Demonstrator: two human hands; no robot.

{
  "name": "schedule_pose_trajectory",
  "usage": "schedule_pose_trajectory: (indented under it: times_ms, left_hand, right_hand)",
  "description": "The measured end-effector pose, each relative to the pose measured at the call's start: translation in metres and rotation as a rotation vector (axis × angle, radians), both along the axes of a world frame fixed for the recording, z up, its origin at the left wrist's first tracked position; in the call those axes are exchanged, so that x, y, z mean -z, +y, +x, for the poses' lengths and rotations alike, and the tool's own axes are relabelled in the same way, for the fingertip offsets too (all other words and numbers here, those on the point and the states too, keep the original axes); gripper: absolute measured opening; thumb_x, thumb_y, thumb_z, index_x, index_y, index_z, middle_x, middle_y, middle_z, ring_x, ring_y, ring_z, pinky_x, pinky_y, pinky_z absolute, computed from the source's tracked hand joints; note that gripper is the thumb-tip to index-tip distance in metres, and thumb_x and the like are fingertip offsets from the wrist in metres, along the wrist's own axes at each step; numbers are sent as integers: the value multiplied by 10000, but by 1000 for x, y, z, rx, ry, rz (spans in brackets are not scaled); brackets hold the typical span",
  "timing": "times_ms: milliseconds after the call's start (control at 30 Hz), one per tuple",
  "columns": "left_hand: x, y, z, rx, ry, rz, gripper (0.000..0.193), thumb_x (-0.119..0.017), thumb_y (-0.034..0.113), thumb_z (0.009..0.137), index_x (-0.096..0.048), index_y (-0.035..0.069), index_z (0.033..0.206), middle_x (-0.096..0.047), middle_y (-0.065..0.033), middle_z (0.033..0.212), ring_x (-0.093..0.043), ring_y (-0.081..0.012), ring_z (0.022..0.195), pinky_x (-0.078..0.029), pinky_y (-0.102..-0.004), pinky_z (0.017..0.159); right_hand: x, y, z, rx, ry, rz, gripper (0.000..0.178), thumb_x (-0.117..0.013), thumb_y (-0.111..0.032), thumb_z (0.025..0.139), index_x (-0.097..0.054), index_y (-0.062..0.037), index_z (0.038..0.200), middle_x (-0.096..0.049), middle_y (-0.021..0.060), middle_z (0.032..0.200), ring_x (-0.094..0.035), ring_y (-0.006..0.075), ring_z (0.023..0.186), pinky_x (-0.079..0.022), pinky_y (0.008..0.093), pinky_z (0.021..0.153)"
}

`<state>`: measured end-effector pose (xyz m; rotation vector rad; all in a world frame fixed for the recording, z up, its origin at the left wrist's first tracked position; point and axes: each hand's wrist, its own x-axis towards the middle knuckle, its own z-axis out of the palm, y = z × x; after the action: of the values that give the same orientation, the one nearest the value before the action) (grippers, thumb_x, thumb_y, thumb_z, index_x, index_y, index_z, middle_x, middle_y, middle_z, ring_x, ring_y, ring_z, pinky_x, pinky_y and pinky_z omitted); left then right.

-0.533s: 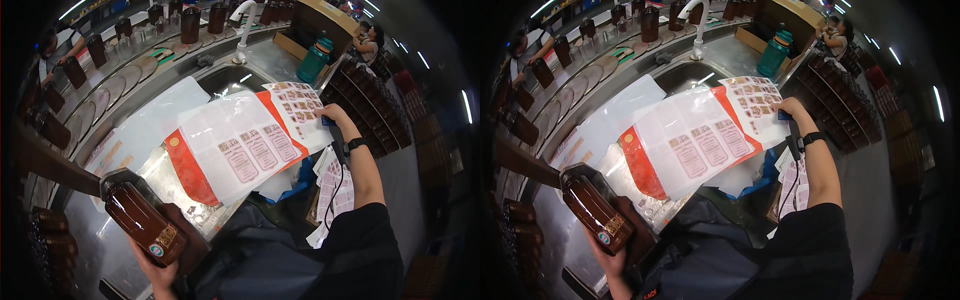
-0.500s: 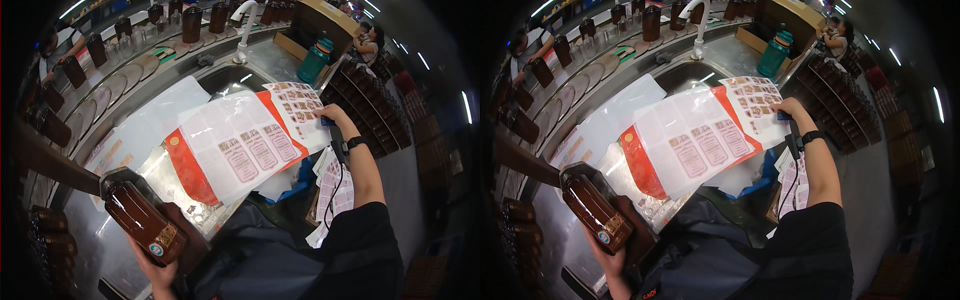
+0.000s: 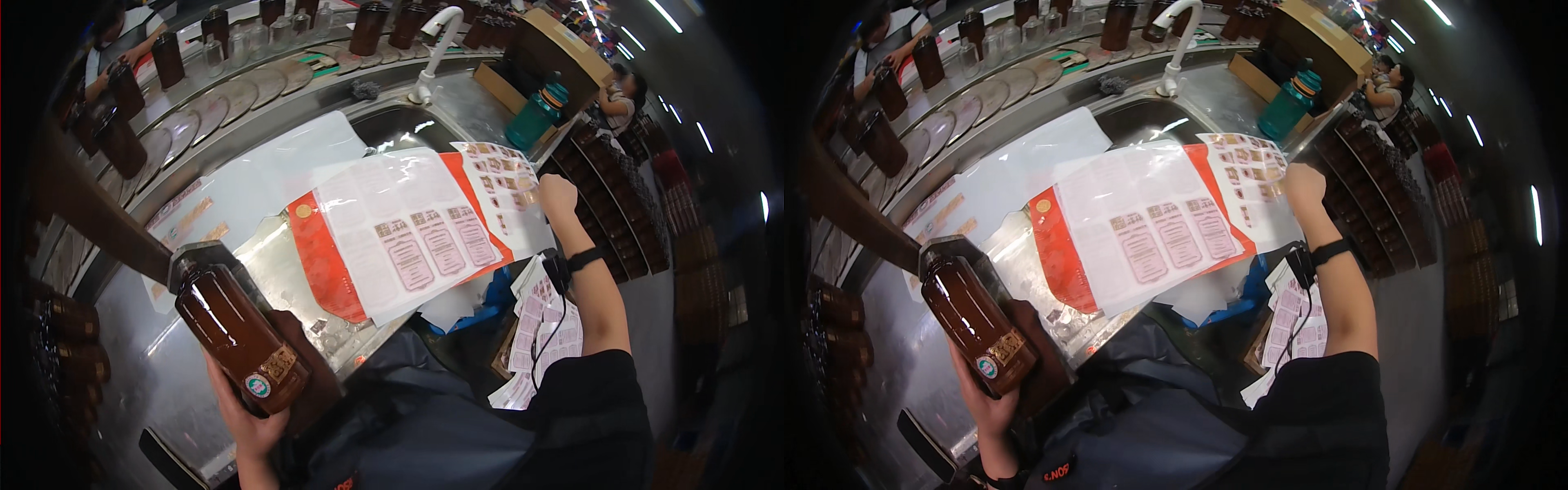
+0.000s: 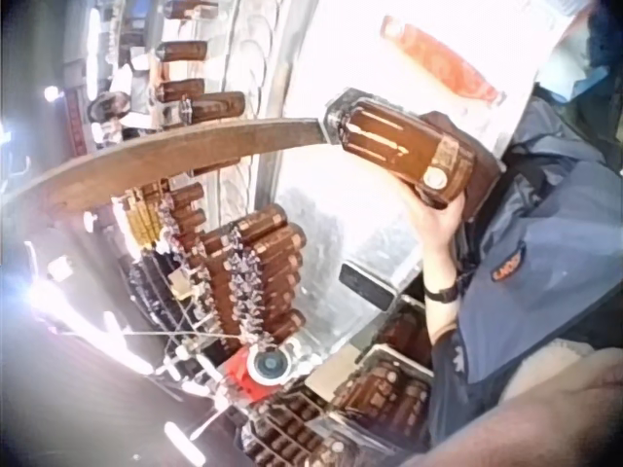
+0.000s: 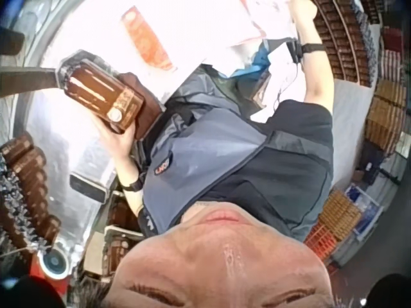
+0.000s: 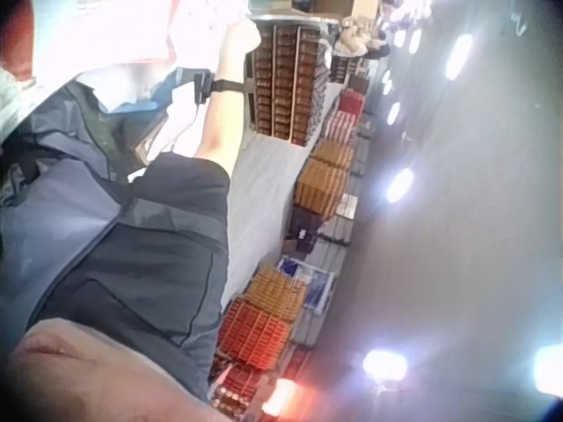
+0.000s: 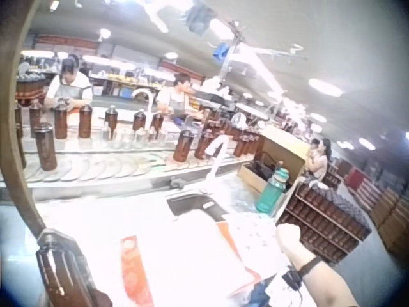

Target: Cleaning and applying adhesive labels to glass liquor bottles on a production line.

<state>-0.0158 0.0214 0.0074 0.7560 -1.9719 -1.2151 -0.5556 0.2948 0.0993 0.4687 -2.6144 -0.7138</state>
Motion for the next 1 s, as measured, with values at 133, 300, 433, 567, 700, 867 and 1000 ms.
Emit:
schedule_pose_trajectory:
  times_ms: [133,300,433,567,700,867,1000]
  left_hand:
    - [-16,1,-3,0,-37,-74,1195,-816,286,603,-101,-36,1504,-179,-233,1541,-260,-352,1413,-259,-429,1137]
    - [-34,4,-10,-43,-237,-325,1236,-873,237,588,-83,9,1510,-65,-290,1552,-160,-450,1430,-213,-486,1151]
    - [-37,2,-15,-51,-193,-348,1242,-885,323,629,-73,6,1514,-112,-277,1554,-195,-424,1430,-224,-446,1158]
    - [-36,-1,-11,-71,-192,-298,1197,-875,266,667,-66,-47,1493,-158,-323,1519,-280,-452,1388,-308,-458,1114]
    - [-28,-8,-8,103,57,-14,1206,-867,221,674,-24,-13,1504,-523,-186,1311,-557,-314,1195,-412,-430,1047]
    - [-17,-13,-5,140,52,0,1170,-850,183,700,-6,15,1493,-487,-181,1329,-535,-305,1201,-417,-415,1037]
    - [-18,-13,-4,98,12,-73,1132,-841,174,715,-36,12,1495,-490,-169,1330,-539,-298,1202,-420,-413,1030]
  right_hand:
    - [-32,-52,56,-327,-112,24,192,-642,-237,805,-730,-67,805,-710,133,886,-688,298,802,-535,389,701]
    - [-56,-140,68,-787,-802,-462,179,-697,-185,819,-724,-21,887,-675,54,724,-629,116,675,-471,276,607]
    - [0,-214,0,-738,-1203,-744,180,-692,-175,811,-737,-11,870,-688,69,741,-597,105,681,-463,264,615]
    - [82,-250,-68,-429,-999,-745,164,-728,-157,785,-733,-1,836,-687,45,721,-604,93,656,-486,257,625]
    - [96,-273,-64,-460,-674,-464,179,-729,-168,749,-747,-33,866,-717,91,761,-665,173,692,-513,321,657]
    - [6,-296,50,-903,-579,-480,184,-676,-168,799,-731,-66,941,-705,114,837,-677,229,740,-510,328,678]
    - [-63,-283,175,-1206,-835,-426,121,-654,-58,806,-709,-24,907,-660,99,818,-621,196,674,-478,291,655]
